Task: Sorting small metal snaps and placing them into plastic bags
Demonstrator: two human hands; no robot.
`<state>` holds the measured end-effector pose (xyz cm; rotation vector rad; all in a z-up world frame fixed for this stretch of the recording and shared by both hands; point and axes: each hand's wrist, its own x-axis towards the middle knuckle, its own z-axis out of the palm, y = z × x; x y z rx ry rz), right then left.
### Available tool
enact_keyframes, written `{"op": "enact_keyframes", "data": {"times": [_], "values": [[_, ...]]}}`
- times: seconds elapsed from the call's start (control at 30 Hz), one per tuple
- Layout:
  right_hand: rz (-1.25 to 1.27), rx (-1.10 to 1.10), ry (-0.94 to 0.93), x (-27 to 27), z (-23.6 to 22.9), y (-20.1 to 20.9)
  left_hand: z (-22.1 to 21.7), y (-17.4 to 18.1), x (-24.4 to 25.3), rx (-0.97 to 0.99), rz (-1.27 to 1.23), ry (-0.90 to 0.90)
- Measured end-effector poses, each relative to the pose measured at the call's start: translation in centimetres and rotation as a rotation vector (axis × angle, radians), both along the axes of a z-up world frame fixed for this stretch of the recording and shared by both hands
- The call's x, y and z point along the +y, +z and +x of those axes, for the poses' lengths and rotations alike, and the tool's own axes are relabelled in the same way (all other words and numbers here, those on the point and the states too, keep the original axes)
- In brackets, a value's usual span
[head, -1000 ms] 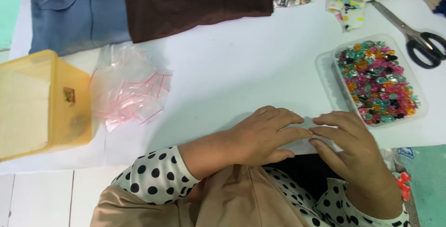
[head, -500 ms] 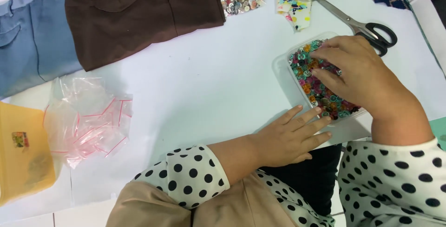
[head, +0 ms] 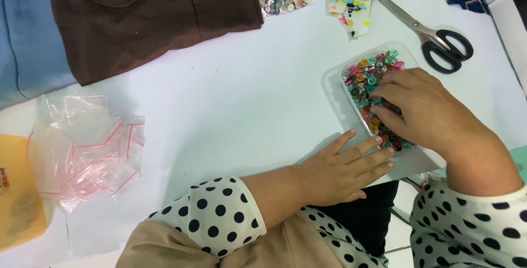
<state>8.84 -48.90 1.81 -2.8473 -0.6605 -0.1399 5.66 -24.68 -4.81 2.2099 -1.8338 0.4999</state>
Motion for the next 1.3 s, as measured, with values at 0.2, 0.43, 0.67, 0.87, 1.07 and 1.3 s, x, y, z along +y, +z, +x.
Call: {"op": "enact_keyframes", "data": {"times": [0.2,0.43,0.67,0.87,1.07,1.3], "values": [[0.103,0.037,0.008,-1.4,0.0,2.3,0.1,-0.1,0.0,0.050,0.034,-0.024],[-0.136,0.279,-0.097,0.6,5.5,0.9,0.0,-0.6,-0.1,0.061,0.011,-0.033],[-0.222,0.337,-0.111,0.8,6.1,-0.2,0.4,-0.4,0.0,0.027,0.007,-0.021],[-0.004,0.473,-0.059,0.1,4.2,3.5,0.4,-0.8,-0.1,0.043,-0.010,-0.043],[0.099,0.498,-0.138,-1.4,2.3,5.8,0.3,-1.3,-0.1,0.058,-0.019,-0.041],[0.083,0.427,-0.040,0.8,5.8,4.6,0.4,-0.9,0.0,0.042,0.008,-0.036]]}}
